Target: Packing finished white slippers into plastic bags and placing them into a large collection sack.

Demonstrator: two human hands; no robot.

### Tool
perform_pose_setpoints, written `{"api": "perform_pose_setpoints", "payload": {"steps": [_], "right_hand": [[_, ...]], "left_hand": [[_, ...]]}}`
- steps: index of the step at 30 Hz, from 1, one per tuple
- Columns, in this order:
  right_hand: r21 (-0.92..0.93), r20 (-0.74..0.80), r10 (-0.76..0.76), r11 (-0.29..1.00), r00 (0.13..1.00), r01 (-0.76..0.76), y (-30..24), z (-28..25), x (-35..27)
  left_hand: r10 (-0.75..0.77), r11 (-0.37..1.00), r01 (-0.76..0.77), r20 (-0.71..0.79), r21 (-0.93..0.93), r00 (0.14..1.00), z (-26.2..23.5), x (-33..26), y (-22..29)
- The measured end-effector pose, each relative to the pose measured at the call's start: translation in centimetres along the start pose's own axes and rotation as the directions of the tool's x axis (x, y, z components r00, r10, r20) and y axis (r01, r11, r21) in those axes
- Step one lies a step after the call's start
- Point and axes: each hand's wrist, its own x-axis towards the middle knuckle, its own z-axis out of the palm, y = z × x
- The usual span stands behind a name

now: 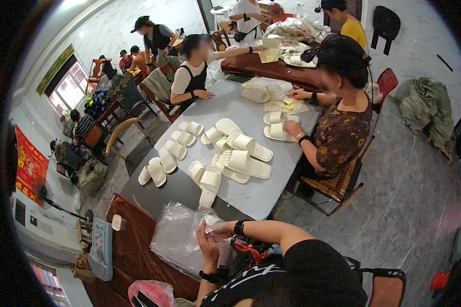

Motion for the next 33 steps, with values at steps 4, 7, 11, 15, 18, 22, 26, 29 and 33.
{"api": "perform_pose_setpoints", "payload": {"steps": [4,7,11,15,18,22,26,29,33], "right_hand": [[-0.136,-0.085,0.150,0.978,0.985,-0.160,-1.6,0.6,-0.6],[-0.155,-0.148,0.250,0.950,0.957,-0.273,-2.9,1.9,-2.1],[-0.144,-0.160,0.235,0.955,0.959,-0.259,-2.7,1.3,-3.0],[-0.094,-0.176,0.227,0.965,0.958,-0.246,-2.0,0.5,-3.1],[-0.078,-0.184,0.223,0.968,0.957,-0.240,-1.9,0.4,-3.3],[-0.066,-0.195,0.243,0.963,0.950,-0.260,-1.8,0.4,-3.4],[-0.090,-0.187,0.240,0.961,0.953,-0.260,-1.3,-0.1,-3.0],[-0.116,-0.127,0.246,0.958,0.961,-0.261,-1.4,-0.1,-2.9],[-0.074,-0.145,0.283,0.953,0.948,-0.295,-1.4,-0.1,-2.7]], "left_hand": [[-0.050,0.999,0.050,-0.010,-0.006,0.999,-0.6,-0.1,-0.8],[-0.039,0.999,0.039,-0.006,0.024,0.999,-0.7,0.0,-0.7],[-0.015,1.000,0.015,0.022,0.009,1.000,-0.3,0.2,-0.1],[0.005,1.000,-0.005,0.028,-0.005,1.000,0.2,0.0,-1.2],[0.014,1.000,-0.014,0.035,0.015,0.999,0.3,-0.1,-1.4],[-0.065,0.998,0.066,0.054,-0.002,0.996,0.3,-0.4,-1.3],[-0.066,0.998,0.065,0.042,0.026,0.997,0.3,-0.8,-1.7],[-0.085,0.996,0.085,0.050,0.009,0.995,0.1,-0.7,-1.3],[0.013,0.999,-0.014,0.023,0.045,1.000,0.1,-0.6,-1.0]]}}
